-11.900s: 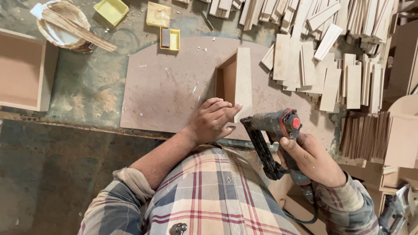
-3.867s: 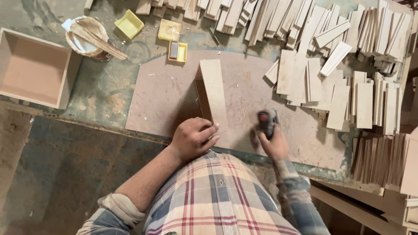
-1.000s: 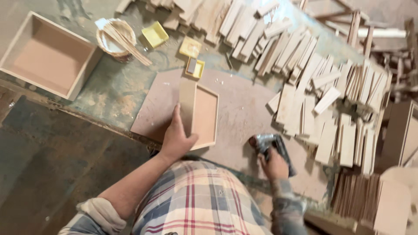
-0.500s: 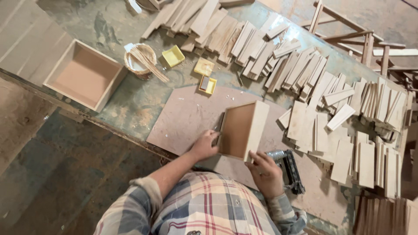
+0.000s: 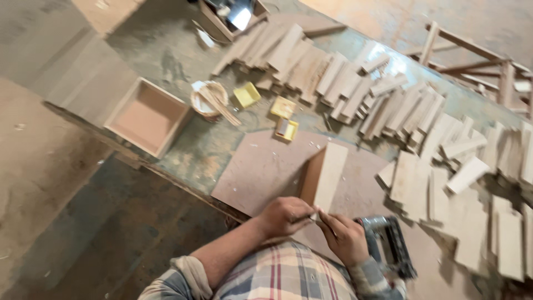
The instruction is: The person assembles small wooden boxes by applying glue to the edges of thin wooden panels and joining them with a pneumatic nail gun. They repeatedly align panels, fasten them, and place completed boxes into a nearby cardboard box.
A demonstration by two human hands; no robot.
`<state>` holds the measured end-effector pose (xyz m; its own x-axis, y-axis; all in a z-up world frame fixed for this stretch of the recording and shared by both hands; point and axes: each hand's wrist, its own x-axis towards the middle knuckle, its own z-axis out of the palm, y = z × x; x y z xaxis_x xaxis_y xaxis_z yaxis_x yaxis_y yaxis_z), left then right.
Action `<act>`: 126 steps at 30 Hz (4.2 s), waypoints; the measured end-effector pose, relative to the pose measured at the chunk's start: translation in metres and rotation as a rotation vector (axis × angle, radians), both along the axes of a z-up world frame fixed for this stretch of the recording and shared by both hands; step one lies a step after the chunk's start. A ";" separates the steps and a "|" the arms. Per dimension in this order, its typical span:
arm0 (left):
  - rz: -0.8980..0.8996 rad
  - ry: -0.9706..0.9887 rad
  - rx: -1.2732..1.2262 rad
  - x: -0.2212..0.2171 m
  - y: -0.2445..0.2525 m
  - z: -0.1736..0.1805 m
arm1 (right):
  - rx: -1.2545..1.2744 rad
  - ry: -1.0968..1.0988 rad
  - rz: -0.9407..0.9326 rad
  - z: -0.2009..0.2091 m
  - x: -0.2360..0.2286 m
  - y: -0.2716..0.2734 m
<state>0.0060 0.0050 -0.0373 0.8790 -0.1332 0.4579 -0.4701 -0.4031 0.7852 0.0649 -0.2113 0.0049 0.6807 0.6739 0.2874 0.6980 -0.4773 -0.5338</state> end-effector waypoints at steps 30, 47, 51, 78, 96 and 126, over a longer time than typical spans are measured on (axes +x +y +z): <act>0.162 -0.169 0.175 0.002 -0.002 0.025 | -0.454 0.347 -0.826 -0.138 -0.004 -0.157; 0.138 -0.125 0.203 -0.004 -0.002 0.021 | 0.045 1.158 -0.562 0.080 -0.030 -0.101; 0.105 -0.153 0.173 0.000 0.002 0.019 | -0.063 1.111 -0.472 0.128 -0.029 -0.071; -0.145 -0.103 0.029 0.014 0.008 -0.005 | -0.315 1.094 -0.411 0.152 -0.020 -0.041; -0.043 -0.169 0.076 0.015 0.009 -0.003 | -0.400 1.078 -0.370 0.160 -0.011 -0.017; 0.078 -0.208 0.112 0.002 0.007 0.011 | -0.550 0.725 -0.562 0.117 -0.014 -0.063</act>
<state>0.0080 0.0123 -0.0262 0.7767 -0.1292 0.6165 -0.5814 -0.5236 0.6228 0.0506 -0.2743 0.1215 0.8205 0.1245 -0.5579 -0.0942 -0.9332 -0.3468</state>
